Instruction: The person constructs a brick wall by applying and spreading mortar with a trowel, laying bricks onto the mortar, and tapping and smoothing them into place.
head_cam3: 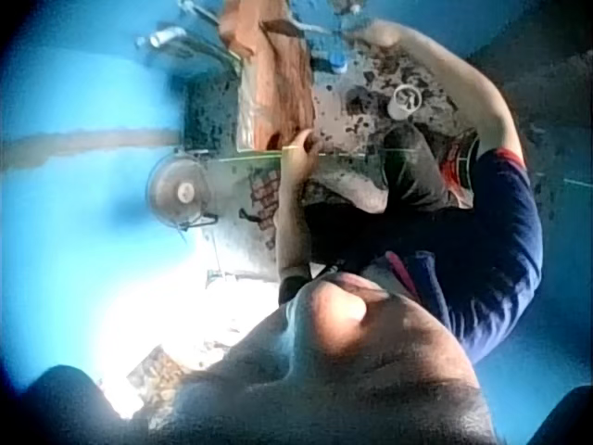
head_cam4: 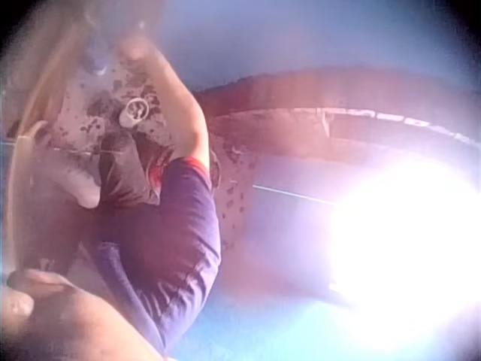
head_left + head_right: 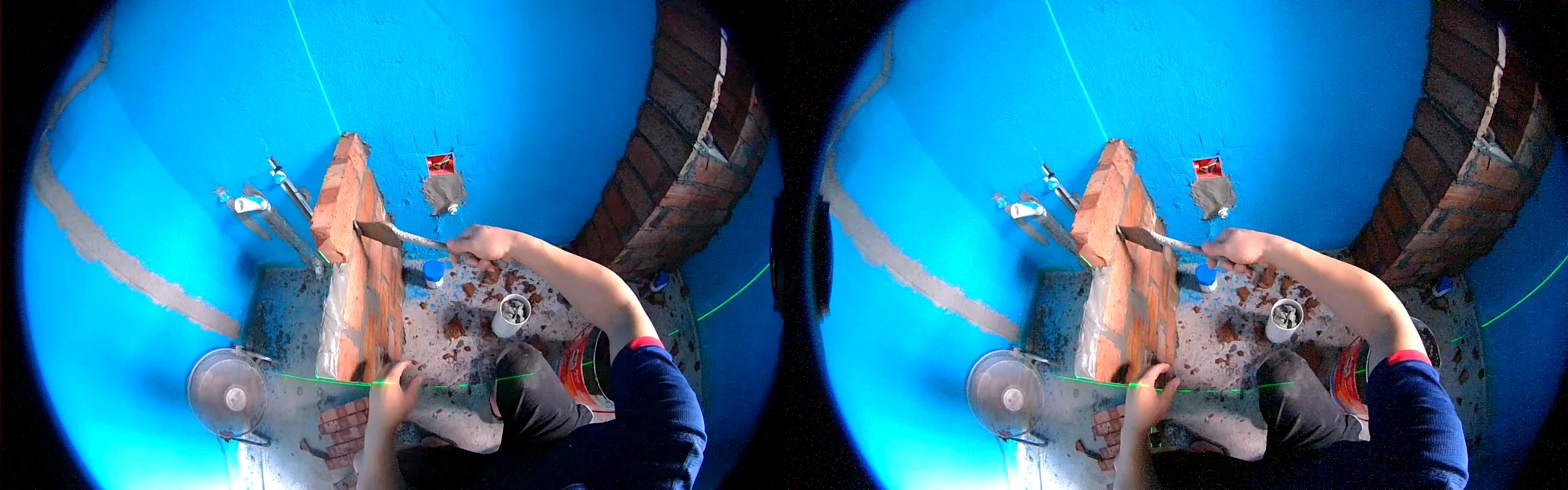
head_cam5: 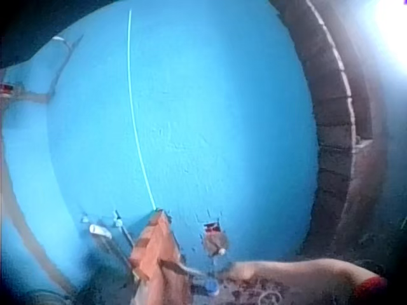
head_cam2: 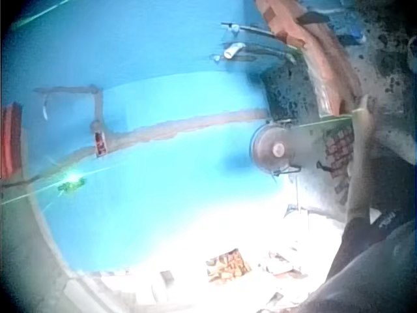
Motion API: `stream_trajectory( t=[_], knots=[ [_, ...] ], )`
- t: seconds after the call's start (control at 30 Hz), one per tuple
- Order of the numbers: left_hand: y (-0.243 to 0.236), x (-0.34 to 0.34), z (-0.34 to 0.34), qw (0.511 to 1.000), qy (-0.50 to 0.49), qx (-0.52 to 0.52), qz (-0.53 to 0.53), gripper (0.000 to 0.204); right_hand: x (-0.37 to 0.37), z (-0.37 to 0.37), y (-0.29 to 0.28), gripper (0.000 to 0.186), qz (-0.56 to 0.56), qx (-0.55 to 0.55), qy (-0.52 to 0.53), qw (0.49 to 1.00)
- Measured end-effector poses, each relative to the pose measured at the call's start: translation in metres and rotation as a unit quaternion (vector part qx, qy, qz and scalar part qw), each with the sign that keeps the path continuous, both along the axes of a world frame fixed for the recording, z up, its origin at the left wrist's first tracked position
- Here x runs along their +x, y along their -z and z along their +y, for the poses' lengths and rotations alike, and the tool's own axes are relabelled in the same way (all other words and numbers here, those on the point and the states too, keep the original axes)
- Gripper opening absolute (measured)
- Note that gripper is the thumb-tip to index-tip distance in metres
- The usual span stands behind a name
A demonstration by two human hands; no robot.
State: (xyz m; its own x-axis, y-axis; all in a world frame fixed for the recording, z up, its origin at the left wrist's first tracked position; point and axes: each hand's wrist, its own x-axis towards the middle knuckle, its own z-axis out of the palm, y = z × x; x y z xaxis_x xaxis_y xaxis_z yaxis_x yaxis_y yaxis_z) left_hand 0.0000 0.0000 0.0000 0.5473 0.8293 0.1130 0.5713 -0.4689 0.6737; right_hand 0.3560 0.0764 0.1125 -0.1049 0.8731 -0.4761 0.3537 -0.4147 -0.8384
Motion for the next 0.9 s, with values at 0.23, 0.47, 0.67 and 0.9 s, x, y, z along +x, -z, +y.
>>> stream_trajectory(
  t=[0.23, 0.47, 0.67, 0.9],
  knots=[
    [-0.015, 0.000, -0.007, 0.999, -0.010, -0.022, -0.027, 0.029, -0.009, -0.047, 0.004, 0.045, 0.051, -0.011, -0.042, 0.998],
    [-0.017, 0.004, -0.016, 0.995, 0.040, -0.035, -0.083, 0.019, 0.003, -0.175, 0.010, 0.049, 0.195, -0.080, 0.109, 0.971],
    [-0.056, 0.017, -0.017, 0.976, -0.033, -0.076, -0.203, 0.021, 0.020, -0.254, -0.004, 0.047, 0.189, -0.042, 0.190, 0.962],
    [-0.104, 0.088, 0.026, 0.954, -0.136, 0.028, -0.265, 0.023, 0.019, -0.286, -0.046, 0.051, 0.233, 0.057, 0.253, 0.937]
  ],
)
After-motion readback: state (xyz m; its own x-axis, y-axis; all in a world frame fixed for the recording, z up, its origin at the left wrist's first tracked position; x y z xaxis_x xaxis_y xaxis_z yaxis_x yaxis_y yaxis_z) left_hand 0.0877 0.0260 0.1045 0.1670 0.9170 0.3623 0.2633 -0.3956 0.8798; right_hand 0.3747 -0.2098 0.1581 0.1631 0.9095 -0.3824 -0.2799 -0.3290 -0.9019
